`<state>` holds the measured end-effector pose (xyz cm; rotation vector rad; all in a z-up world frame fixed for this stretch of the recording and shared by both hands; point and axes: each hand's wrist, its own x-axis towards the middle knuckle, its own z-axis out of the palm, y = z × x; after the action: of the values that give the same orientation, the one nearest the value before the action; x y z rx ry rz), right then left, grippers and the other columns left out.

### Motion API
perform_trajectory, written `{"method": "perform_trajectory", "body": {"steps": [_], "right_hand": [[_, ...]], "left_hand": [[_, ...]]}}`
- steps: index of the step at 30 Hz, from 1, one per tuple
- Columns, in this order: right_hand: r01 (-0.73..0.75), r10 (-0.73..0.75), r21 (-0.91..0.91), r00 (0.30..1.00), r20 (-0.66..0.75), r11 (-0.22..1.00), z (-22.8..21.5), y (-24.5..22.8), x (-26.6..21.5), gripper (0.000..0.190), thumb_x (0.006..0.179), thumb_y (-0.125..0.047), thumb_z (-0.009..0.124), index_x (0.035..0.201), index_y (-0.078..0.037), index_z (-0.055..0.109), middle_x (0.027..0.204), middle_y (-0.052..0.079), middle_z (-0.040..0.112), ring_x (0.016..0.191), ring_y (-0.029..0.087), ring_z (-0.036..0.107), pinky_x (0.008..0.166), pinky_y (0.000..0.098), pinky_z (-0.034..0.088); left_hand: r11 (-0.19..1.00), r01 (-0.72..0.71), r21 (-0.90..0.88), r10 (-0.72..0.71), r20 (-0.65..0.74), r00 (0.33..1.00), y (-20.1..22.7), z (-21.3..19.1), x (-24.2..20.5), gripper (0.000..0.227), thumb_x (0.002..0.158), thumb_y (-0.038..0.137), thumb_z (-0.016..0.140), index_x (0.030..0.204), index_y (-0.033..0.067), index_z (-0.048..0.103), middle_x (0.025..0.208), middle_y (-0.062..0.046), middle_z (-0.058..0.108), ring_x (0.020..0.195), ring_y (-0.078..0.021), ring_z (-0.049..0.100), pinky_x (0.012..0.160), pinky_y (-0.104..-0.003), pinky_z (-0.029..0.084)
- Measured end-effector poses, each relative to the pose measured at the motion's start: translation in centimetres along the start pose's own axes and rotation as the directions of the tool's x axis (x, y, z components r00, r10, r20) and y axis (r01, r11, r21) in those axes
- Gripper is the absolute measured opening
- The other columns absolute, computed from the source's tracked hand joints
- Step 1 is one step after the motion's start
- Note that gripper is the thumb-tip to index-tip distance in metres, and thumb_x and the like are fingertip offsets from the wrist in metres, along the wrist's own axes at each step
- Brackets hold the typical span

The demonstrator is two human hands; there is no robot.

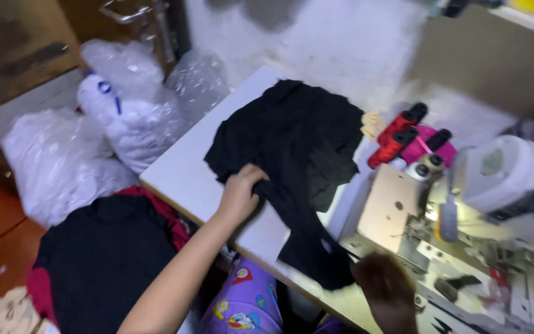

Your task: A person in a sewing factory picks up black fabric pieces, turns them inside out, and inspects them, occasionally using thread snips to trim loose threads.

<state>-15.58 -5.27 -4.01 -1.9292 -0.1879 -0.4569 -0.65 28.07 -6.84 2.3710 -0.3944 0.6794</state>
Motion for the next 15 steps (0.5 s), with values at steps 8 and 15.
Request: {"method": "perform_trajectory", "body": {"steps": [8,15], "right_hand": [[-0.173,0.213,-0.185,0.95,0.227,0.967,-3.3,3.7,-7.8,0.028,0.078,-0.024,0.086,0.101,-0.012,0.077,0.084,-0.003,0.082,0.077,0.007,0.076,0.078,0.0223,0.06],[-0.168,0.179,0.143,0.981,-0.072,0.975,0.1,0.5,-2.0,0.002,0.092,-0.007,0.068,0.094,-0.006,0.068,0.087,0.002,0.067,0.083,0.012,0.064,0.079,0.027,0.051]], "left_hand": [[0.515,0.158,-0.843,0.068,0.224,0.972,13.9,4.0,1.2,0.047,0.066,-0.004,0.047,0.099,0.0148,0.073,0.1,0.0,0.072,0.099,-0.0132,0.066,0.094,-0.023,0.045],[0.391,0.36,-0.847,0.095,0.426,0.9,20.1,6.1,2.7,0.048,0.07,-0.008,0.039,0.099,0.0121,0.071,0.093,-0.002,0.072,0.089,-0.0138,0.067,0.083,-0.026,0.052]]}}
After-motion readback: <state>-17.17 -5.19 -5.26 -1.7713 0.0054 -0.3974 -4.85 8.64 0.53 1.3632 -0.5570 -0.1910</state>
